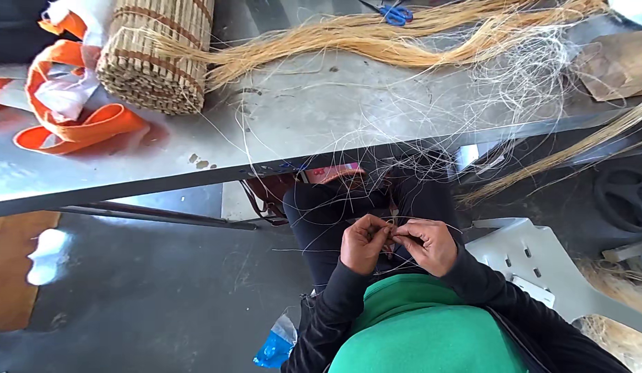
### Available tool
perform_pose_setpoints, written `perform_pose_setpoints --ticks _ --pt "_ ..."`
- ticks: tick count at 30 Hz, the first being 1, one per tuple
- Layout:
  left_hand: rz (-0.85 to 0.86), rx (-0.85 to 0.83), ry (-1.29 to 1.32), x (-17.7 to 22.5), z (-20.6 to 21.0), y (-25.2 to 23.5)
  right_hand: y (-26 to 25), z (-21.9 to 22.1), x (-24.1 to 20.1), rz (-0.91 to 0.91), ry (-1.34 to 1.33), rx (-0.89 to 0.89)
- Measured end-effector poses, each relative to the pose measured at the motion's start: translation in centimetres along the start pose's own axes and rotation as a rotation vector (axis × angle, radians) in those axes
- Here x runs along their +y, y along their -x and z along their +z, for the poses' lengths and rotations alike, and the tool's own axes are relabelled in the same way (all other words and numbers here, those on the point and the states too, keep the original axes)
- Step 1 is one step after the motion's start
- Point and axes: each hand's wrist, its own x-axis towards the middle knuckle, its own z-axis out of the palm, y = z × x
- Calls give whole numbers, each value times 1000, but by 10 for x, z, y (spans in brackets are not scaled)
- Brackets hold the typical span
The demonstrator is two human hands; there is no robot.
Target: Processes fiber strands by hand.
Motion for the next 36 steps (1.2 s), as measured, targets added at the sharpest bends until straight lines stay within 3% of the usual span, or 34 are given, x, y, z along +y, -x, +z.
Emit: perform_pose_setpoints --ticks 13,20,36 --pt "128 26 14 -17 7 -3 3 1 5 21 -130 4" --pt "39 0 66 -16 5 -4 1 -20 4 218 -272 55" --pt "-194 -278 506 -18 -2 -9 1 -23 11 257 -178 97"
